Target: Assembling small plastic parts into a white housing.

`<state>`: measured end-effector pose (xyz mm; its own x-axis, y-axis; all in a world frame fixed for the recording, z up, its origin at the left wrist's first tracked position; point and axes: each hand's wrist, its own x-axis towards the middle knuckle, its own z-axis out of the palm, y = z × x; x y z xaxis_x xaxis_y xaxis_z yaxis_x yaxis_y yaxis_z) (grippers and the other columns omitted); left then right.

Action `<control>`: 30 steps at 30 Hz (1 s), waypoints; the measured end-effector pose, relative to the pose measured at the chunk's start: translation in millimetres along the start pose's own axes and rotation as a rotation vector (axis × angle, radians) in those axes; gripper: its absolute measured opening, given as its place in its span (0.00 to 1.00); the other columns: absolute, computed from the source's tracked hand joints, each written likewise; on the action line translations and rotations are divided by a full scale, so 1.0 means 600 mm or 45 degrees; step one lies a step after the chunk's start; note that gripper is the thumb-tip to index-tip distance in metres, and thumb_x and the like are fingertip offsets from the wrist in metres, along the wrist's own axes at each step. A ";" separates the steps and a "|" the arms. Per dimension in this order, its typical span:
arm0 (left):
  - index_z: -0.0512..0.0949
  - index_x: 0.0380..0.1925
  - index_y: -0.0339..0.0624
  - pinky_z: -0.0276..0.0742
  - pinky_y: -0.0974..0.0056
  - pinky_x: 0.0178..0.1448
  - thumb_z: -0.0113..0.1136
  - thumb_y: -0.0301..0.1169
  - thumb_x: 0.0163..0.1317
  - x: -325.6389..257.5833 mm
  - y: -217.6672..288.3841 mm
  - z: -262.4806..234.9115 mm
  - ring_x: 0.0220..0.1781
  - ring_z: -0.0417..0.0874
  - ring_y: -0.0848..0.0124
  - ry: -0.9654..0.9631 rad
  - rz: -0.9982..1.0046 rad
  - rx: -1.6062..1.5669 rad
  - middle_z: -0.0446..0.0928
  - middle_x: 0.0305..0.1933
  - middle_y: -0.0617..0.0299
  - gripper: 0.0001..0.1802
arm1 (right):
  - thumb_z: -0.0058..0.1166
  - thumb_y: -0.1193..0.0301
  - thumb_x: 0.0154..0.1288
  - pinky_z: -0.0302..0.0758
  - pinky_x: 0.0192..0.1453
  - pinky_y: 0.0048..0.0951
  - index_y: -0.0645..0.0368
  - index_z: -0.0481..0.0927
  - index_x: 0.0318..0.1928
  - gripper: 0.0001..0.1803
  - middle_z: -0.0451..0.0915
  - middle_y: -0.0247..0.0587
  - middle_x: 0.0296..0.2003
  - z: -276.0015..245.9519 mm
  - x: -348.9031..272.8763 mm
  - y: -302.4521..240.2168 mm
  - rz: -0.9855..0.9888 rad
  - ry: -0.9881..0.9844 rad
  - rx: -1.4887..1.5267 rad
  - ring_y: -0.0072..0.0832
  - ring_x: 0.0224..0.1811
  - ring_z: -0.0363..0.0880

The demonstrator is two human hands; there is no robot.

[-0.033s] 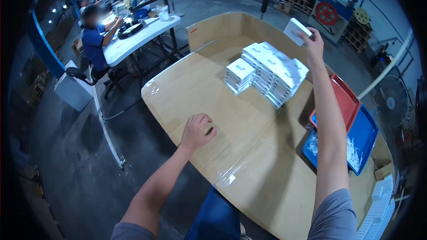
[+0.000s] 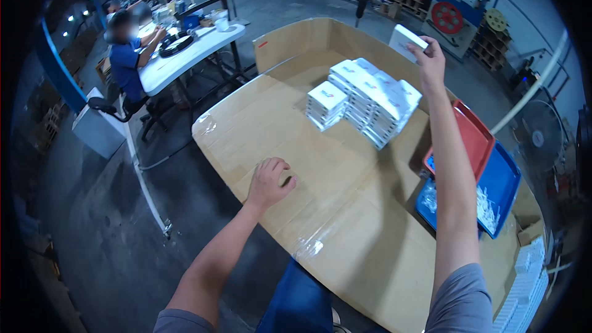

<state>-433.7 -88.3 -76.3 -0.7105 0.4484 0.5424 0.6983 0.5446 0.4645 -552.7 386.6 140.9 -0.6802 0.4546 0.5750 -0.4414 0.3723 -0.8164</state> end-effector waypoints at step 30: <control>0.75 0.65 0.41 0.82 0.66 0.48 0.39 0.55 0.84 -0.265 0.603 0.044 0.45 0.85 0.73 -1.671 -0.549 -1.274 0.84 0.47 0.59 0.31 | 0.61 0.70 0.76 0.76 0.60 0.25 0.63 0.70 0.70 0.26 0.81 0.37 0.52 -0.362 -1.122 -0.429 0.743 0.489 0.615 0.22 0.55 0.80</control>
<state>-70.3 56.1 -12.8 -0.0802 0.9168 -0.3912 -0.1355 0.3788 0.9155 146.0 160.2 -25.0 -0.6689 0.7423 -0.0386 -0.3426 -0.3540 -0.8702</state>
